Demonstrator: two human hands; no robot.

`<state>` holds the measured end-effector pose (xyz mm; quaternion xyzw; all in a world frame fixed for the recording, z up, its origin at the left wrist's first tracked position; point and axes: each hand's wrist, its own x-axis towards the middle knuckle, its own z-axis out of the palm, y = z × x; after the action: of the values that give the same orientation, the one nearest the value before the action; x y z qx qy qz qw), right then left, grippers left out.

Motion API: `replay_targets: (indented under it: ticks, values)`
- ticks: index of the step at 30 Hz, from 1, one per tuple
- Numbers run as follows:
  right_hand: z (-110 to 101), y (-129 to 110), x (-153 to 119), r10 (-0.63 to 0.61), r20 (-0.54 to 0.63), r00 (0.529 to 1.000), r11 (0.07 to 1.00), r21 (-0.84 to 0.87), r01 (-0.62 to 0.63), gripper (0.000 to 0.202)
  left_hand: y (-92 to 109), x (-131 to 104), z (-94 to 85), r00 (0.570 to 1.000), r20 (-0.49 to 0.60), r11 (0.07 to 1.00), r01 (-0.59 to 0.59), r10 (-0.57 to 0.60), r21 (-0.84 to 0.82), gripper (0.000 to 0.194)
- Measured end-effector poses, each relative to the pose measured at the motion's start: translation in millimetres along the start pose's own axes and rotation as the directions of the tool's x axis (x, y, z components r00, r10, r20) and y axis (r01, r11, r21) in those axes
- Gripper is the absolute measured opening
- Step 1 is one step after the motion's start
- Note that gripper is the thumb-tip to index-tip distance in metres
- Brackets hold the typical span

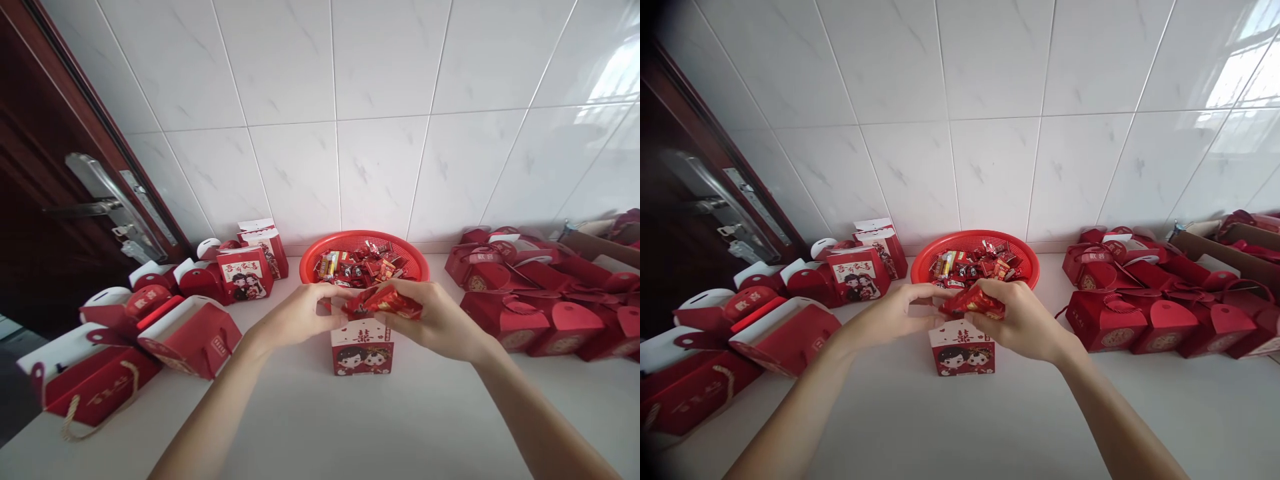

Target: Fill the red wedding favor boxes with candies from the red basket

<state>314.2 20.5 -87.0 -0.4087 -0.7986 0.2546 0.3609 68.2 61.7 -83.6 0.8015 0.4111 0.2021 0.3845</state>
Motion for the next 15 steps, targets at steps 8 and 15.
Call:
replay_targets:
  ticks: [8,15]
  values:
    - [7,-4,2,-0.073,-0.04,0.997,0.997,-0.044,0.071,0.014,2,-2,0.6,1.0,-0.012,1.0,0.014,-0.014,-0.012,0.049]
    - [3,-2,2,-0.083,-0.07,0.994,0.996,-0.049,0.08,0.011,7,-2,0.0,0.999,0.018,1.0,0.027,-0.027,-0.008,0.047]
